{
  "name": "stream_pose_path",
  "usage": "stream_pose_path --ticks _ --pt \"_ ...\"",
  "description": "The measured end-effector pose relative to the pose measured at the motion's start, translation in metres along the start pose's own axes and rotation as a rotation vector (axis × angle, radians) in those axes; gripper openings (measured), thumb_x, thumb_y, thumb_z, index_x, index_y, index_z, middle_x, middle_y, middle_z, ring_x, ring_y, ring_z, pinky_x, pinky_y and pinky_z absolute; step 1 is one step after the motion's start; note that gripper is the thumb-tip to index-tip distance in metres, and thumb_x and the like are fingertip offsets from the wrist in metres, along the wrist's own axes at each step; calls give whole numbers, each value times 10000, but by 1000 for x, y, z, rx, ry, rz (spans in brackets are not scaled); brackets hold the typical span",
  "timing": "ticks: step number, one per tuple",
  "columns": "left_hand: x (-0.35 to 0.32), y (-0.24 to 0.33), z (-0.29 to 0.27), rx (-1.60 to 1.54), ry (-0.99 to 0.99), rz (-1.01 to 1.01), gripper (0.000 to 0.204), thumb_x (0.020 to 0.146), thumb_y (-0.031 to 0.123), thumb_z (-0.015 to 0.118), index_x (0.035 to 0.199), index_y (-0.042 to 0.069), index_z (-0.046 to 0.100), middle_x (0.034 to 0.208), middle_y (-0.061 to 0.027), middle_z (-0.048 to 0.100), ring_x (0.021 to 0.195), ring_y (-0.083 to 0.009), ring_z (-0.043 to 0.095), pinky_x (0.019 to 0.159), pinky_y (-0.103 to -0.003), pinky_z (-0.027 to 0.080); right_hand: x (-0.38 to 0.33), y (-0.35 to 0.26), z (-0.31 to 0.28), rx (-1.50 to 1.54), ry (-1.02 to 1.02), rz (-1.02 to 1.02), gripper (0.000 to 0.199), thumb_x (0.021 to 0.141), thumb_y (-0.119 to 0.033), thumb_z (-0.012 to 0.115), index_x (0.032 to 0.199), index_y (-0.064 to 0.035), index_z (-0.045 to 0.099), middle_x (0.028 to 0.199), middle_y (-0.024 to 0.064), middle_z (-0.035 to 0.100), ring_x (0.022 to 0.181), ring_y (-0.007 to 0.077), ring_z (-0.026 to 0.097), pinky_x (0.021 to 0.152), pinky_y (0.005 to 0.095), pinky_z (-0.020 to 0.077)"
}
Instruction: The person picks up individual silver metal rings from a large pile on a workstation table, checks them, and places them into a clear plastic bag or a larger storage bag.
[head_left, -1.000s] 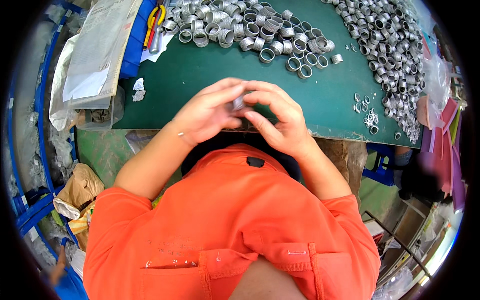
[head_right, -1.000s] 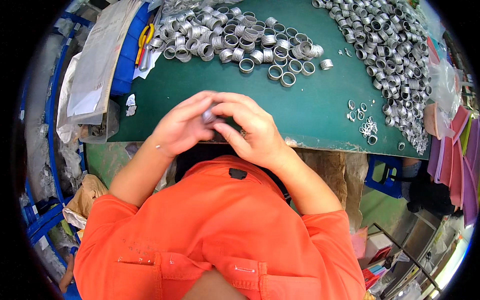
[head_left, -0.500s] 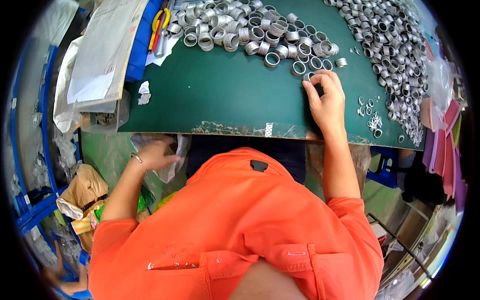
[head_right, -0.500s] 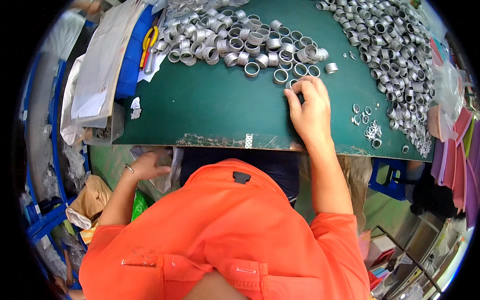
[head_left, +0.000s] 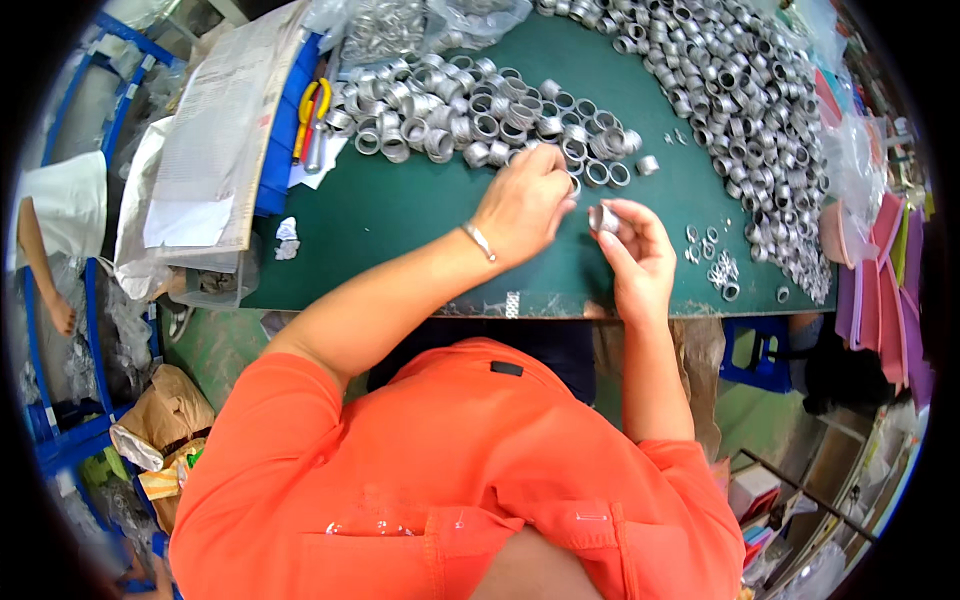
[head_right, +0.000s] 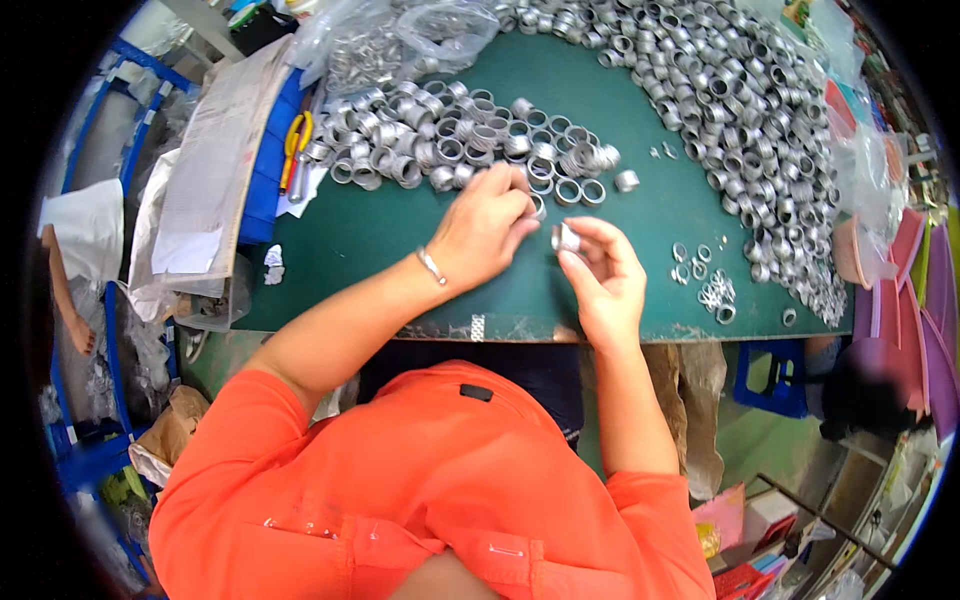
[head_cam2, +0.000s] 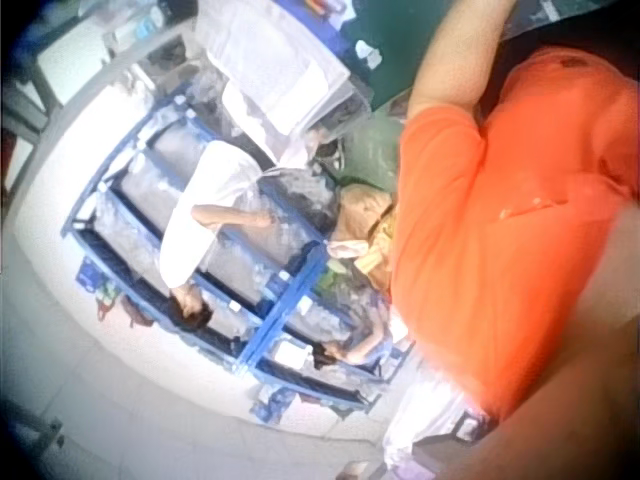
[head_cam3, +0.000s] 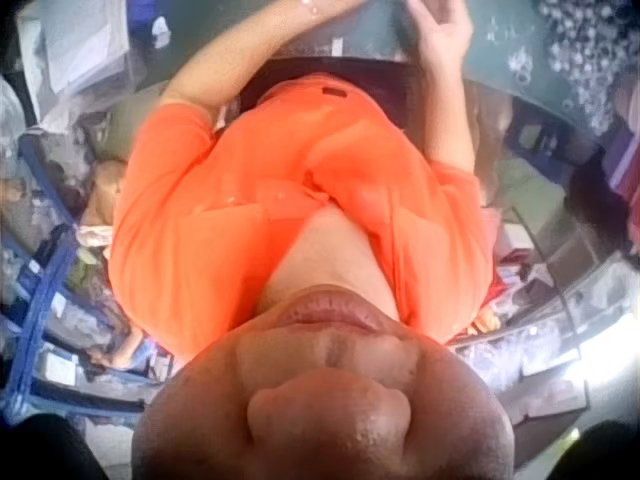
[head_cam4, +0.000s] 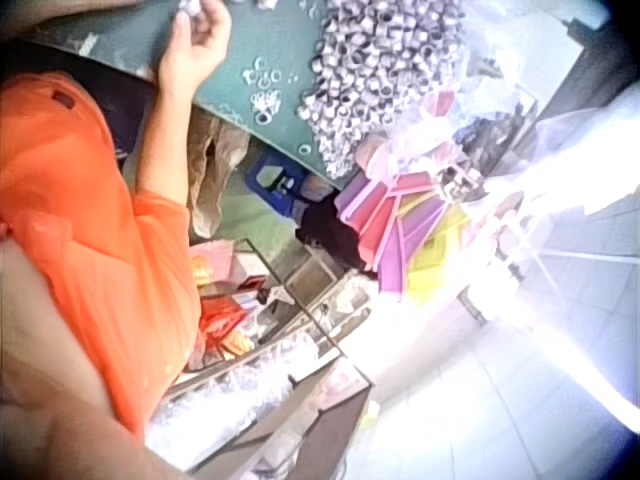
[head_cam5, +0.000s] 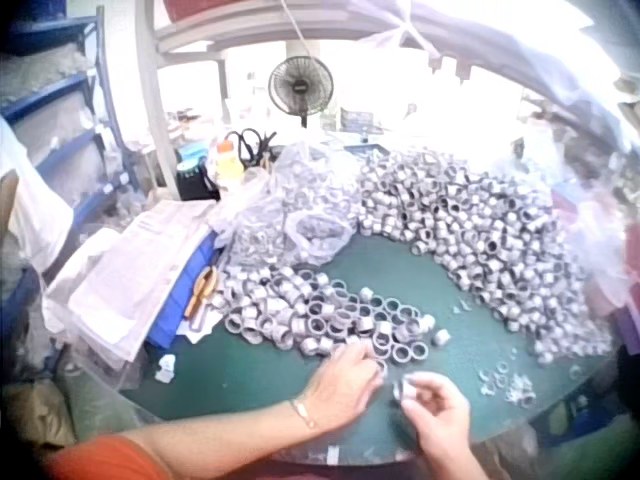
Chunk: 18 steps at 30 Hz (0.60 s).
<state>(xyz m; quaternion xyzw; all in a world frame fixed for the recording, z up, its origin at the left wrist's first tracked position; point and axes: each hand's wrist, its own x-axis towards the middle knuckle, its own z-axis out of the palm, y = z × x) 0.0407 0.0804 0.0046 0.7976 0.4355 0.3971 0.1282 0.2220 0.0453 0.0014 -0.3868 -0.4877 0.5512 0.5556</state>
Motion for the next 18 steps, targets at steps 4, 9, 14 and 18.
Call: stream_pose_path --ticks 4,9,14,18 --pt "-21 28 -39 -1344 -51 -1166 161 932 196 588 1029 69 570 1025 -57 577 858 -161 617 655 -308 528 -5 -4 27 -391 -54 -262 310 739 51 713 1026 -20 619 1105 111 595 992 192 586 790 294 497" --pt "-97 12 -105 -1586 -135 -1055 225 962 233 537 1092 49 543 973 -86 573 756 -118 543 488 -209 420 10 -14 78 -615 -469 -568 280 750 -114 757 987 -26 636 1057 144 611 959 317 588 821 379 484" --pt "-197 -12 -203 -1252 -492 -1129 239 865 177 684 1003 15 576 919 -99 612 643 -67 551 477 -186 436 60 2 88 -953 -313 -726 180 760 -69 704 916 -31 624 946 126 595 873 321 571 759 407 463" --pt "-302 -47 -179 -416 -320 -1210 435 832 232 722 1142 -30 563 1037 -131 645 769 -189 646 657 -304 535 90 10 107 -1092 -272 -766 228 730 -92 720 934 -57 626 943 91 580 887 294 549 726 409 417"
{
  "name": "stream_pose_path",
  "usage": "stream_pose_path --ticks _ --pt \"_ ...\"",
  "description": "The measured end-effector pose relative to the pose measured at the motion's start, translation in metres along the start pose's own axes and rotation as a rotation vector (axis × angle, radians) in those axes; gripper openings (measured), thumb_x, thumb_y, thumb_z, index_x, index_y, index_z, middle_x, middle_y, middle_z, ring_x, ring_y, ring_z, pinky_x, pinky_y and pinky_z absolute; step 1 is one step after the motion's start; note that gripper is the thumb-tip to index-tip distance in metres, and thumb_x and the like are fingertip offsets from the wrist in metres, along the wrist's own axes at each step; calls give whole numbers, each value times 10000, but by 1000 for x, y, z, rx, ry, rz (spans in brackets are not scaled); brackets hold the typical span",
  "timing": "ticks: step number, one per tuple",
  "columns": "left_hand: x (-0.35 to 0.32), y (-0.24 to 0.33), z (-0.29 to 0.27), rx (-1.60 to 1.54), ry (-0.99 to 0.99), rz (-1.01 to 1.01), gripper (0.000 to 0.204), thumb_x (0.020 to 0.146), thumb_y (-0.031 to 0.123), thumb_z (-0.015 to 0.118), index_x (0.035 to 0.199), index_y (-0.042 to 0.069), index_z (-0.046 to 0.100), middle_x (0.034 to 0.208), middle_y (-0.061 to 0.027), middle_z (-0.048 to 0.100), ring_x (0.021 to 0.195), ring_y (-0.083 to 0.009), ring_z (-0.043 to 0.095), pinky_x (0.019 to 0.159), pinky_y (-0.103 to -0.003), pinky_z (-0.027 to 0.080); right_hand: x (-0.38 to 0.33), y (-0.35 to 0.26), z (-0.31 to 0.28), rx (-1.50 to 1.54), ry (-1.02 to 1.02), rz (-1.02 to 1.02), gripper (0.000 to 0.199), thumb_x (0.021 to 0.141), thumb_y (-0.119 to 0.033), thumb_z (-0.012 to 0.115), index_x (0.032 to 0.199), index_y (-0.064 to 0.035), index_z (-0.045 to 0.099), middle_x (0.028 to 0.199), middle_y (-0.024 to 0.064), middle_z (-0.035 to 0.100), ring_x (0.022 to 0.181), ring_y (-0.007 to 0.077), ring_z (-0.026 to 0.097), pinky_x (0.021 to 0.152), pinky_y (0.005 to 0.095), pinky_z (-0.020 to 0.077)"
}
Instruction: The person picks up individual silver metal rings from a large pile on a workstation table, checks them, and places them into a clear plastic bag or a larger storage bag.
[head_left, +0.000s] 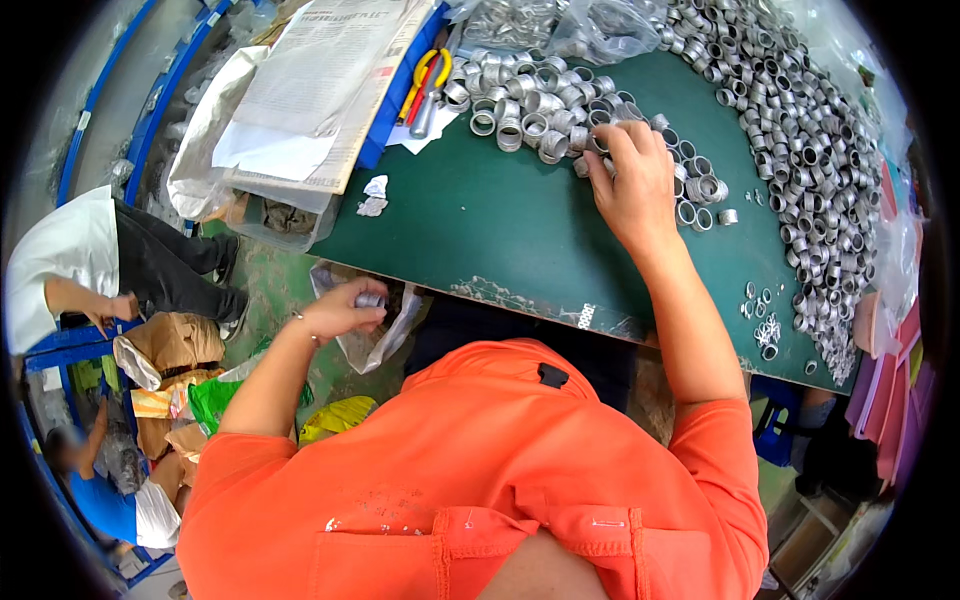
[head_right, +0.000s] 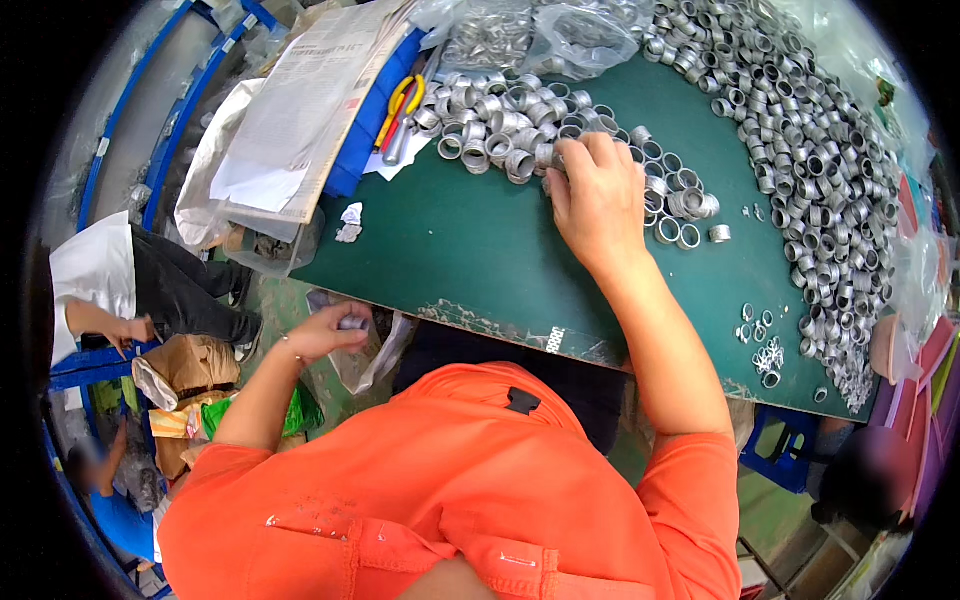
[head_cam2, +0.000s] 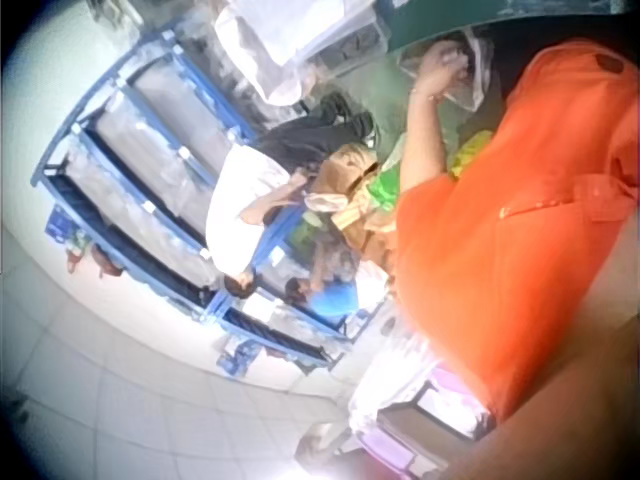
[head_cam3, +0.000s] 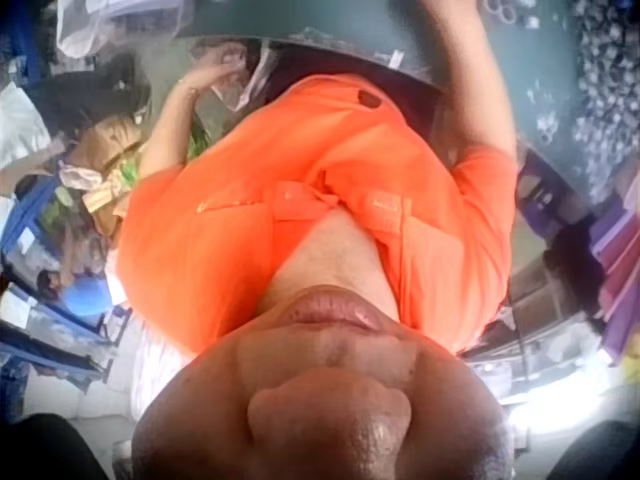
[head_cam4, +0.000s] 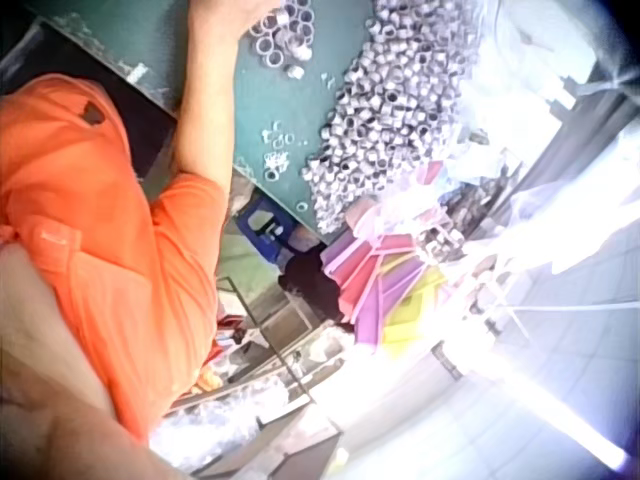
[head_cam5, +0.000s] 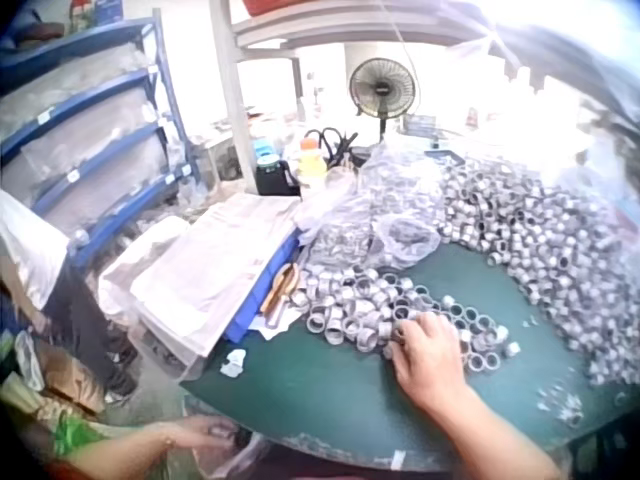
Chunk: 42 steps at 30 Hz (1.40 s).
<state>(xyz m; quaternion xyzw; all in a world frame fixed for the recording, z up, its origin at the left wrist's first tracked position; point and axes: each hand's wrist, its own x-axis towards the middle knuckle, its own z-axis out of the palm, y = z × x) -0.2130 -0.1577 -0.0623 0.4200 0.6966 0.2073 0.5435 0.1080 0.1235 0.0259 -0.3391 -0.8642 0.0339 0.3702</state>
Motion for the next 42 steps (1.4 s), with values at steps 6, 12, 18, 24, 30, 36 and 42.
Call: stream_pose_path --ticks 6,12,18,24,30,36,42 --pt "6 110 12 496 -330 46 361 826 250 713 1099 29 628 989 -132 691 837 -226 678 720 -334 536 12 -4 14 -232 -166 43 309 706 -161 748 985 -68 651 1027 59 606 971 280 563 791 415 425" --pt "58 209 43 527 153 835 130 798 147 699 794 37 630 837 -111 614 757 -293 616 660 -375 492 6 8 13 -159 -43 13 247 662 -158 741 880 -81 652 973 45 624 956 261 565 796 410 402" --pt "138 234 54 534 758 989 158 711 62 751 832 41 650 958 -103 575 927 -307 576 783 -367 473 -1 6 3 10 76 -53 288 652 -134 753 915 -74 652 986 50 646 938 259 587 824 389 425" --pt "115 225 64 -516 230 666 256 806 -6 695 1045 20 608 1055 -108 631 986 -228 627 841 -328 504 -16 -4 -1 593 90 191 354 649 -33 777 972 -24 631 1000 126 666 901 265 643 766 342 528" --pt "65 209 63 -1181 -390 274 301 984 234 509 1211 37 509 1083 -102 616 958 -199 630 842 -375 526 -10 -43 -8 434 -14 -230 333 673 -21 768 958 -38 597 976 125 617 864 297 605 758 372 502" --pt "14 144 12 -696 -428 302 477 806 222 748 1166 -12 538 936 -80 585 588 -98 519 473 -220 419 -8 -40 -8 351 -12 -188 243 731 -35 729 946 -17 618 972 144 606 892 316 599 765 394 495" --pt "-16 37 -28 -302 -307 -82 365 826 82 702 1160 5 575 829 -20 596 650 -74 574 570 -225 485 5 -15 11 114 -31 -104 282 722 -35 715 985 -47 614 970 111 600 888 316 574 743 411 463"
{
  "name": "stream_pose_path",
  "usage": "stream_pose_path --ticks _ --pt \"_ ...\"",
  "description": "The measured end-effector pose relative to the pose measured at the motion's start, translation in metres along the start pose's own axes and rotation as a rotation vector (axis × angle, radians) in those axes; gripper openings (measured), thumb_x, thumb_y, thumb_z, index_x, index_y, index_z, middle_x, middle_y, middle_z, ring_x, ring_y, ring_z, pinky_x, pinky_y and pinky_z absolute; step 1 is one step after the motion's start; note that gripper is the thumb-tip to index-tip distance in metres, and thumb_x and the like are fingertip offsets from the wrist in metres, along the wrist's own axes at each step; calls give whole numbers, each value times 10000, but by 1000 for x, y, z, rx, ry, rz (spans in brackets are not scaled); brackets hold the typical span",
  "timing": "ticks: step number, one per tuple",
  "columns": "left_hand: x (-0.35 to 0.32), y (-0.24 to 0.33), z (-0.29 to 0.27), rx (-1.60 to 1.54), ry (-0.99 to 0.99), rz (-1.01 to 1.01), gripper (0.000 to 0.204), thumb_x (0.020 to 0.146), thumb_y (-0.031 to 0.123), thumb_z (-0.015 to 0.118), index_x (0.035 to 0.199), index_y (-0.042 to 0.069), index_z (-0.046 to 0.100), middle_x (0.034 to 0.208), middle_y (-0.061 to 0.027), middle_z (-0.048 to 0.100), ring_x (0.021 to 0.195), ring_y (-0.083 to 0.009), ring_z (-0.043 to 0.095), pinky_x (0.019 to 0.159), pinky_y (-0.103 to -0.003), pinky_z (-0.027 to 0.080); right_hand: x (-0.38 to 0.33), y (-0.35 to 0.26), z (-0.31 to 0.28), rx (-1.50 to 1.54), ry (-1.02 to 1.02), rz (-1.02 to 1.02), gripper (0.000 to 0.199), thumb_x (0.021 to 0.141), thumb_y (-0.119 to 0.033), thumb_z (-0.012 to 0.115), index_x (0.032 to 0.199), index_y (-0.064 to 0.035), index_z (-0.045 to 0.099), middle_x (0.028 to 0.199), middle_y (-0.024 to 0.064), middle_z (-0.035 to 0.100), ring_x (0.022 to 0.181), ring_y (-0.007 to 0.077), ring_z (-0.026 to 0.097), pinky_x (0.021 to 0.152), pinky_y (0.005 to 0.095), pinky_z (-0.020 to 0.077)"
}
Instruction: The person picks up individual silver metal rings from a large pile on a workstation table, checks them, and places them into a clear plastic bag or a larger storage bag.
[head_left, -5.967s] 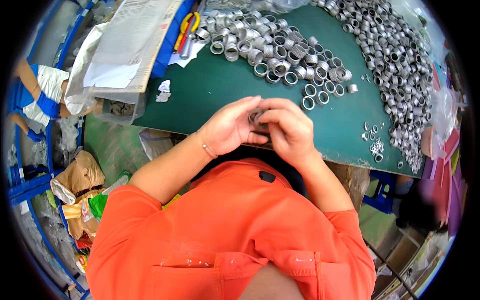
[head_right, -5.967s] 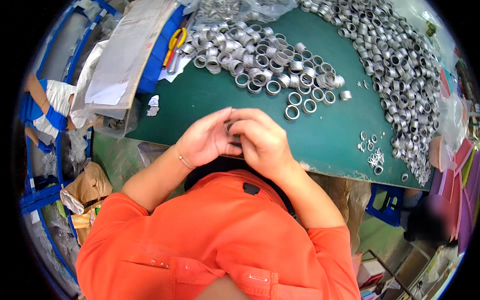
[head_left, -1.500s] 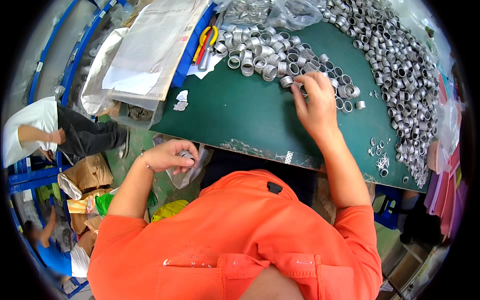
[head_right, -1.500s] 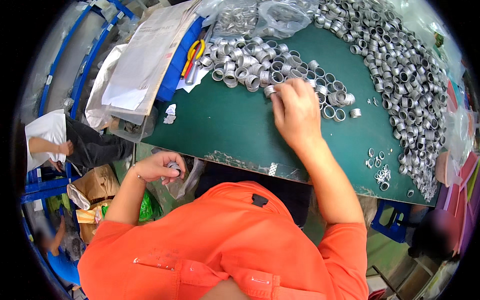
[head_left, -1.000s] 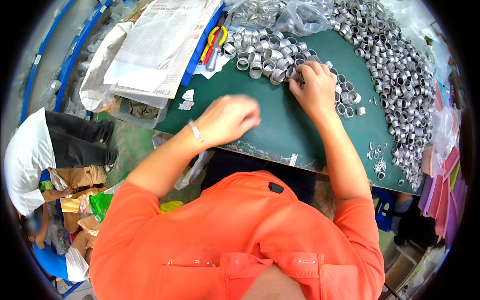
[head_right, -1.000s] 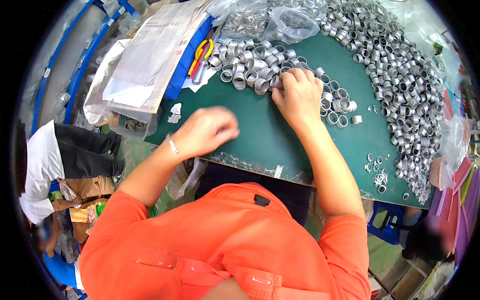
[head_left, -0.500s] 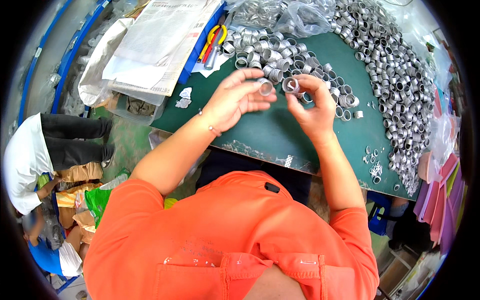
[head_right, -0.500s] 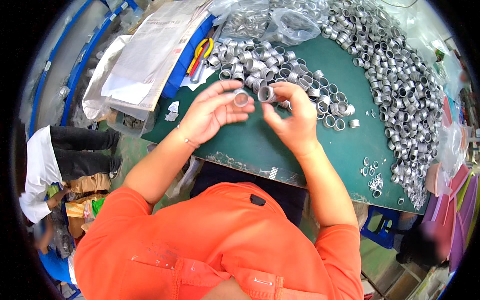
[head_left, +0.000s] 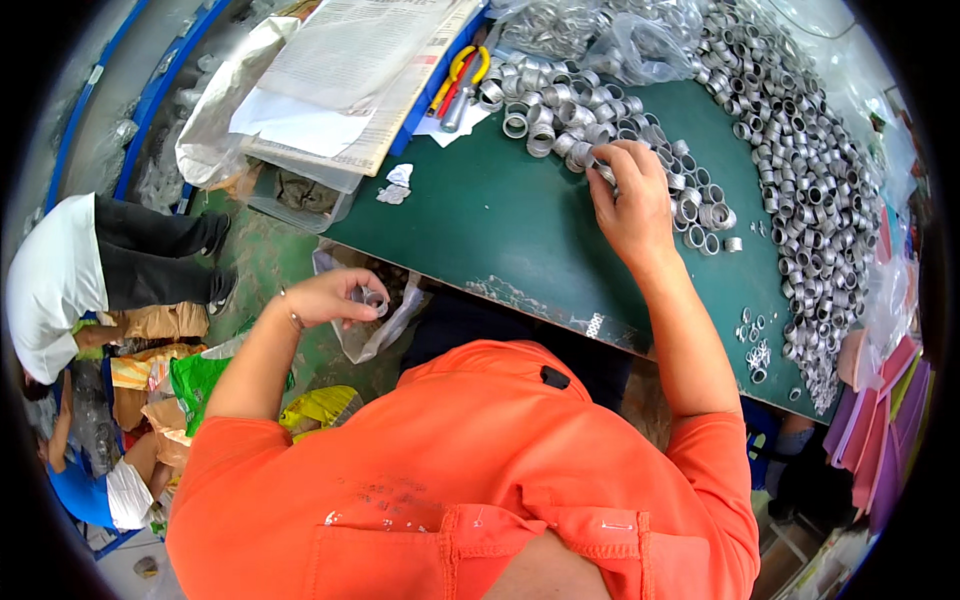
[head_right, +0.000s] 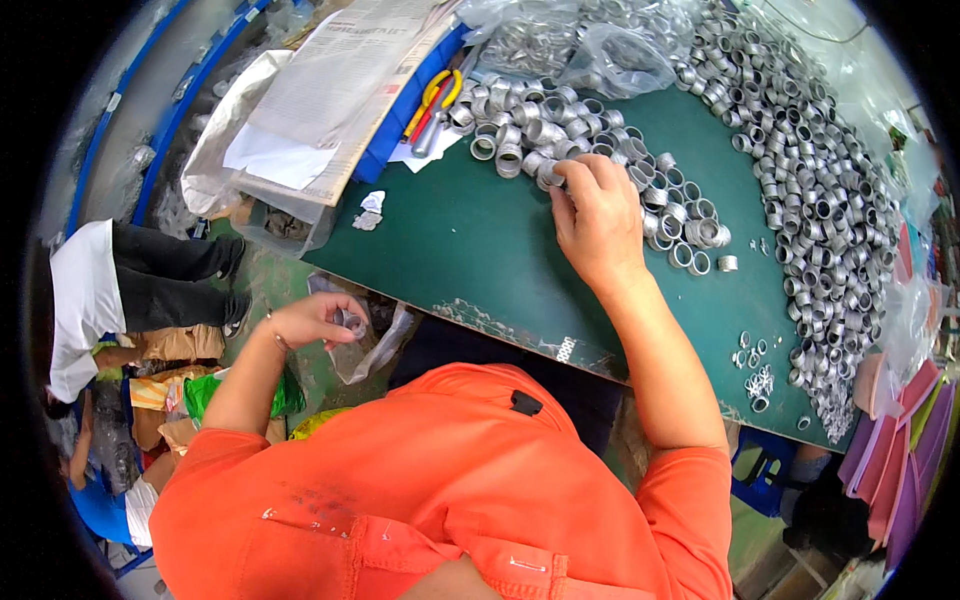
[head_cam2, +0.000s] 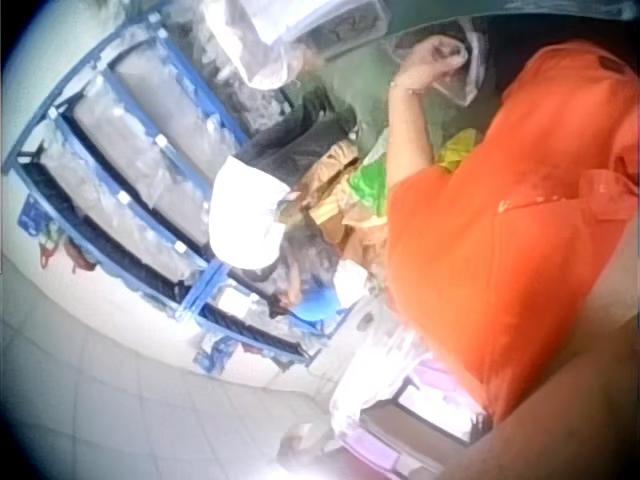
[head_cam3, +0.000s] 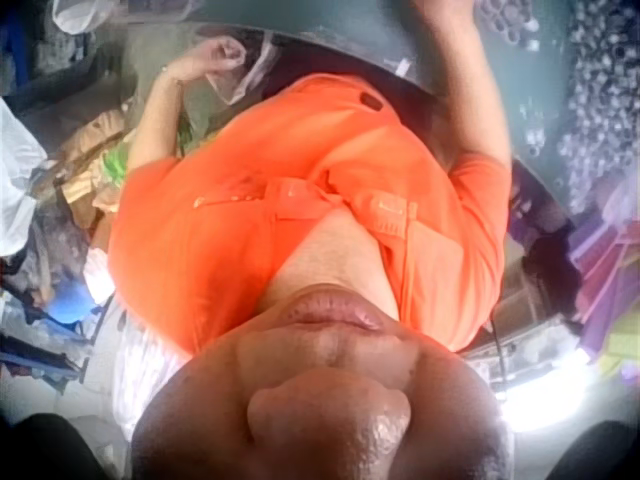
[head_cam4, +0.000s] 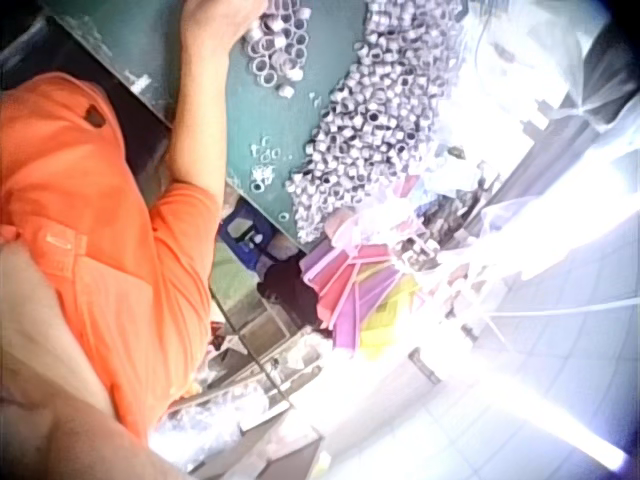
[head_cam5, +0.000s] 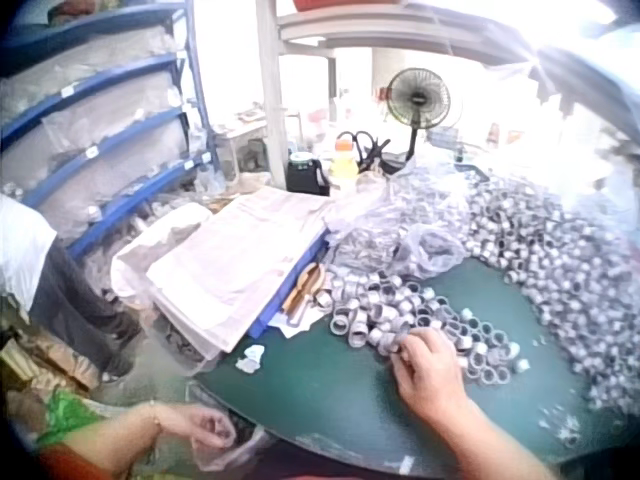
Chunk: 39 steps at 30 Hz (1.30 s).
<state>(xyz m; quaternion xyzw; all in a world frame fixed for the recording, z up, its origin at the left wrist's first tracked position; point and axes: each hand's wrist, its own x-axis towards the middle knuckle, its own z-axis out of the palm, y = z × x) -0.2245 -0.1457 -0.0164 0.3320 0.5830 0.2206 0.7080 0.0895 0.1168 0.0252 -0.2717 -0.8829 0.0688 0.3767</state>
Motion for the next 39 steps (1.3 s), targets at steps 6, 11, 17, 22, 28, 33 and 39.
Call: stream_pose_path --ticks 6,11,17,22,28,33,39 --pt "38 -86 14 881 663 172 635 807 202 736 1314 -41 442 1209 -184 579 975 -252 657 827 -346 541 10 3 19 -130 -108 0 331 715 -102 739 1018 -68 608 998 102 589 900 320 565 747 436 446" --pt "43 -25 18 491 334 124 701 797 310 722 1326 -56 441 1199 -210 603 1056 -314 625 915 -361 493 -1 16 16 -185 -87 12 349 734 -120 751 1054 -50 631 1058 153 616 991 349 577 854 444 449" --pt "36 -54 13 524 470 37 543 811 307 690 1212 -34 558 1054 -171 678 957 -296 651 817 -373 514 -5 13 17 22 -78 13 298 804 -31 685 1089 -14 603 1052 161 600 970 344 577 849 424 442" --pt "20 -56 21 235 409 -6 518 829 258 685 1216 -58 547 1000 -161 692 843 -241 678 731 -360 543 1 -25 9 179 -142 -125 223 795 42 650 1007 2 592 994 184 556 934 368 555 791 434 456" --pt "-2 -82 26 87 526 -62 463 878 212 659 1238 -47 526 900 -108 684 772 -165 657 653 -311 540 -2 -62 19 299 -379 -193 155 761 16 668 853 -9 546 937 172 540 897 366 528 776 438 424" --pt "-30 -112 44 17 619 -88 436 855 201 689 1197 -37 561 955 -140 685 818 -199 669 685 -333 534 -3 -65 32 153 -423 -331 134 757 -46 653 820 -26 538 949 159 542 877 358 514 759 439 389" --pt "-39 -78 51 309 473 19 353 852 234 681 1094 -16 618 944 -134 702 783 -174 683 695 -321 540 -13 -56 12 141 -436 -259 117 779 -50 649 800 -25 537 908 167 544 847 371 517 728 450 399"
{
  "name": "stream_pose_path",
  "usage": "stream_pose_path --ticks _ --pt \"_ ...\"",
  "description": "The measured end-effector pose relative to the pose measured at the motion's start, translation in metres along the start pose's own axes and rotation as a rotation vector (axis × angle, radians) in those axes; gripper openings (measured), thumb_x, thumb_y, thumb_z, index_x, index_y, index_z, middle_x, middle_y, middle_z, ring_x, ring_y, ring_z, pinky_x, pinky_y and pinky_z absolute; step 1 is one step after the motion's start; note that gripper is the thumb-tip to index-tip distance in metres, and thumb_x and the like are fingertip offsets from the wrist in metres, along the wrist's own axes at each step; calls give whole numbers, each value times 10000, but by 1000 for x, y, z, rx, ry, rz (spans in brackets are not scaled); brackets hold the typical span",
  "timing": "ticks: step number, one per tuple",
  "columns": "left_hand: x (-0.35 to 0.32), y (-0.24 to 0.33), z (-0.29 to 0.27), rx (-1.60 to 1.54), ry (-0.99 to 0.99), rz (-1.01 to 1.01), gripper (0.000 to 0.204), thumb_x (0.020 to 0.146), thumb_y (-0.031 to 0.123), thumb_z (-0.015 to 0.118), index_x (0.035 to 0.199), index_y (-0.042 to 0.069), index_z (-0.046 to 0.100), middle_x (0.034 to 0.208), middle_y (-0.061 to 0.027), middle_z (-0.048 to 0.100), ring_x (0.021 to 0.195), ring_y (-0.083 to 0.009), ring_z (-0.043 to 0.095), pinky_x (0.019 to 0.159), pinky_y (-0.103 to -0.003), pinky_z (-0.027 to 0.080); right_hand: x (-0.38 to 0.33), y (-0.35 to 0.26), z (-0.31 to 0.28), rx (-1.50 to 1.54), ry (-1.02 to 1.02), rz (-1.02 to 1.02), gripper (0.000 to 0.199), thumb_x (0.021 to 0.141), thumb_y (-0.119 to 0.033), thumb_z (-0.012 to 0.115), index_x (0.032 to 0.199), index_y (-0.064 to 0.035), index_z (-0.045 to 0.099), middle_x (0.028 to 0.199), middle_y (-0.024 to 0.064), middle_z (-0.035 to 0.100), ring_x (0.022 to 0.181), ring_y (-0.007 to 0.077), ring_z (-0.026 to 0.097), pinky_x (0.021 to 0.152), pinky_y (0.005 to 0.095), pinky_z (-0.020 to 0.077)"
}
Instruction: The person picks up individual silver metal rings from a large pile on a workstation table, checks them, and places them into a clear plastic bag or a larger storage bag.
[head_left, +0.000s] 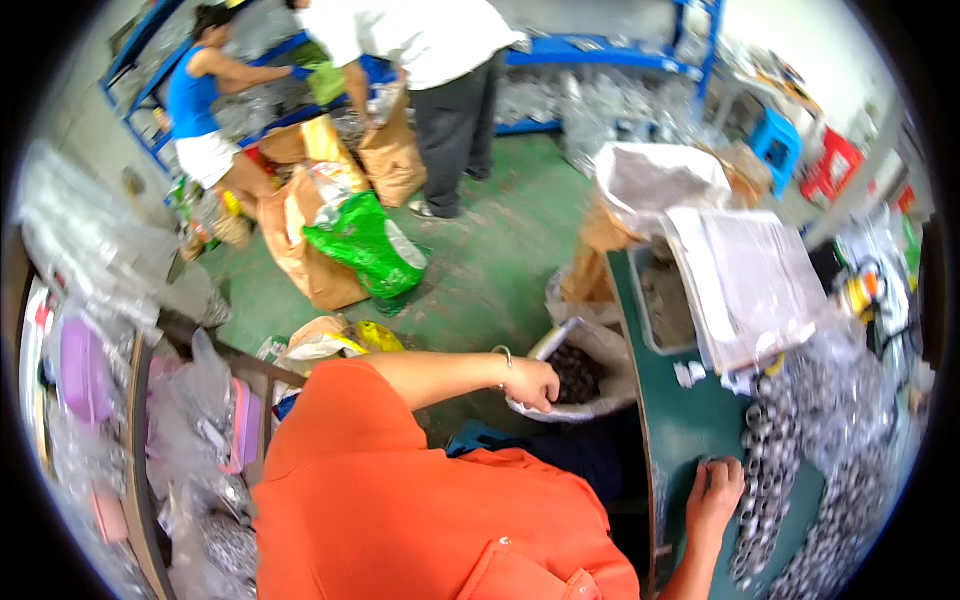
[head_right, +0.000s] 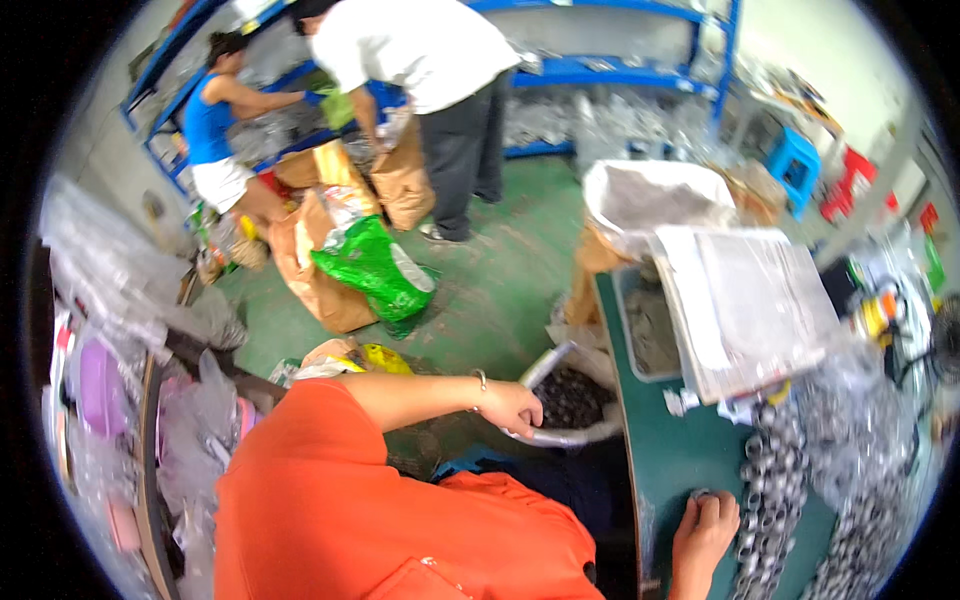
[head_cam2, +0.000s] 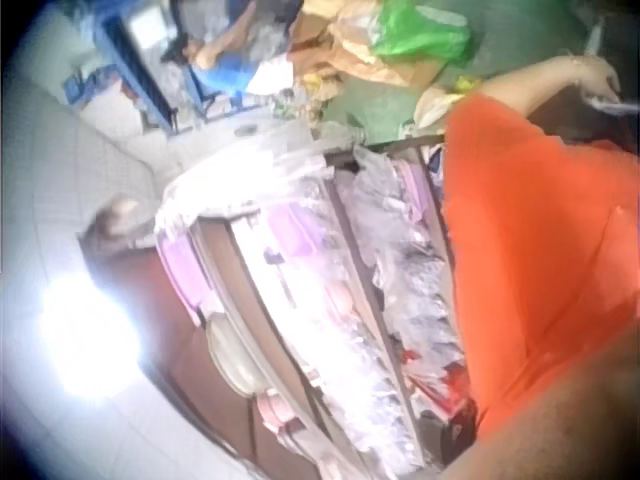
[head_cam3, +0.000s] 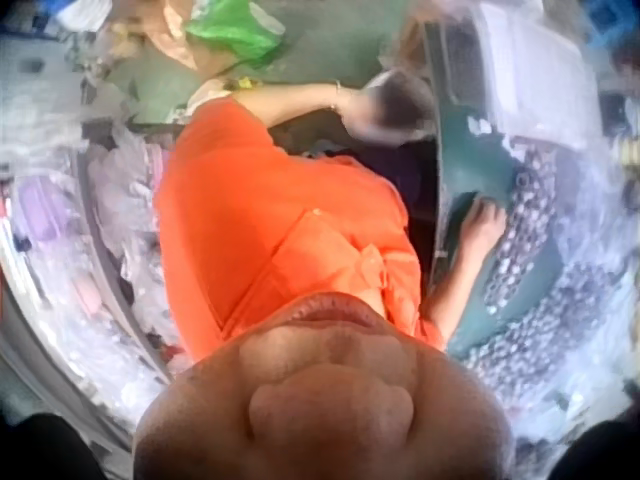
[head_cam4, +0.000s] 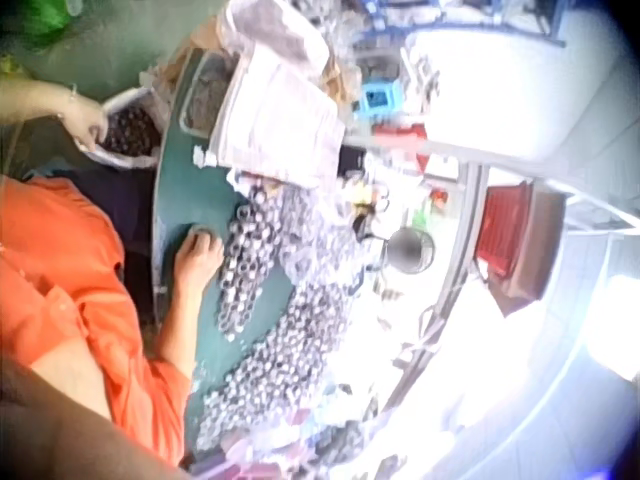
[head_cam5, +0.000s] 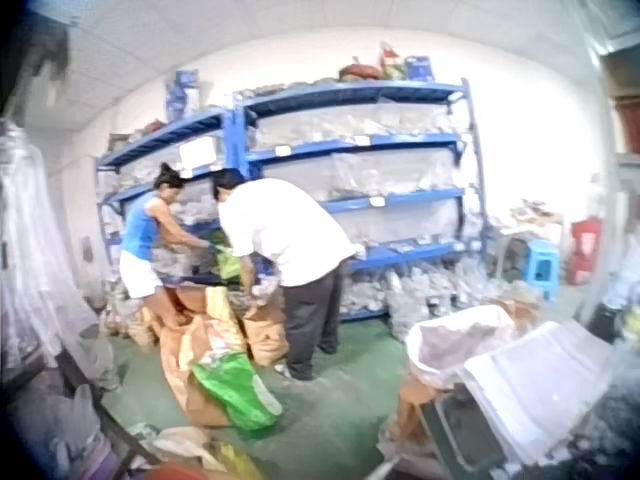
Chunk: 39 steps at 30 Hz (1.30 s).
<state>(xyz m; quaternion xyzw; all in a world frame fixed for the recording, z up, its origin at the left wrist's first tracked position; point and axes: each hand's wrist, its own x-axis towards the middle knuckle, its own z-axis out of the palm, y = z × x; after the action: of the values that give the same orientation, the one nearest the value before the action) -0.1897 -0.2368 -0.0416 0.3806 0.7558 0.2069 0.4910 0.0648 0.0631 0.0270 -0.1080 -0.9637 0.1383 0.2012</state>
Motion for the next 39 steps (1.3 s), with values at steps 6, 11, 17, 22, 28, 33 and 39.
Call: stream_pose_path --ticks 6,11,17,22,28,33,39 --pt "25 132 5 -262 -3 351 103 872 60 645 956 0 645 821 -76 673 713 -122 651 646 -279 549 -37 -9 -21 23 122 209 148 759 -52 706 812 -17 573 894 172 580 803 386 576 699 431 483" --pt "111 219 28 114 506 975 122 815 11 650 935 25 634 885 -90 613 673 -184 618 632 -299 505 -58 -8 -20 126 246 339 168 755 -55 714 825 -23 565 901 144 582 801 348 584 693 419 480" --pt "190 262 60 300 686 946 200 767 32 686 909 42 544 956 -138 515 805 -366 585 704 -432 493 -78 -3 -26 272 362 514 171 756 13 700 856 -12 564 922 126 595 812 276 616 683 328 507" --pt "197 254 47 71 739 871 171 805 -19 631 948 38 558 796 -96 621 701 -240 646 619 -317 509 -66 2 -20 750 432 689 285 782 88 653 1032 -4 551 1031 82 587 941 173 615 778 282 521" --pt "133 242 37 -1013 -305 390 318 846 -20 557 1156 47 548 1005 -74 630 924 -197 652 736 -331 570 -35 -6 -22 579 570 336 307 764 102 646 1043 -1 570 1088 133 604 1016 256 615 860 345 511" --pt "78 192 23 -1124 -564 211 297 879 130 603 1162 68 538 1068 -66 582 958 -168 598 771 -340 545 -8 -23 -15 427 325 -46 240 770 -69 720 977 -12 613 1072 153 630 1019 320 607 856 387 481" --pt "40 78 -47 -568 -452 121 286 835 196 700 997 -10 587 969 -142 592 725 -160 596 586 -269 495 -6 44 -3 -240 367 259 213 738 -110 711 932 -65 637 953 77 589 880 286 557 742 408 419"
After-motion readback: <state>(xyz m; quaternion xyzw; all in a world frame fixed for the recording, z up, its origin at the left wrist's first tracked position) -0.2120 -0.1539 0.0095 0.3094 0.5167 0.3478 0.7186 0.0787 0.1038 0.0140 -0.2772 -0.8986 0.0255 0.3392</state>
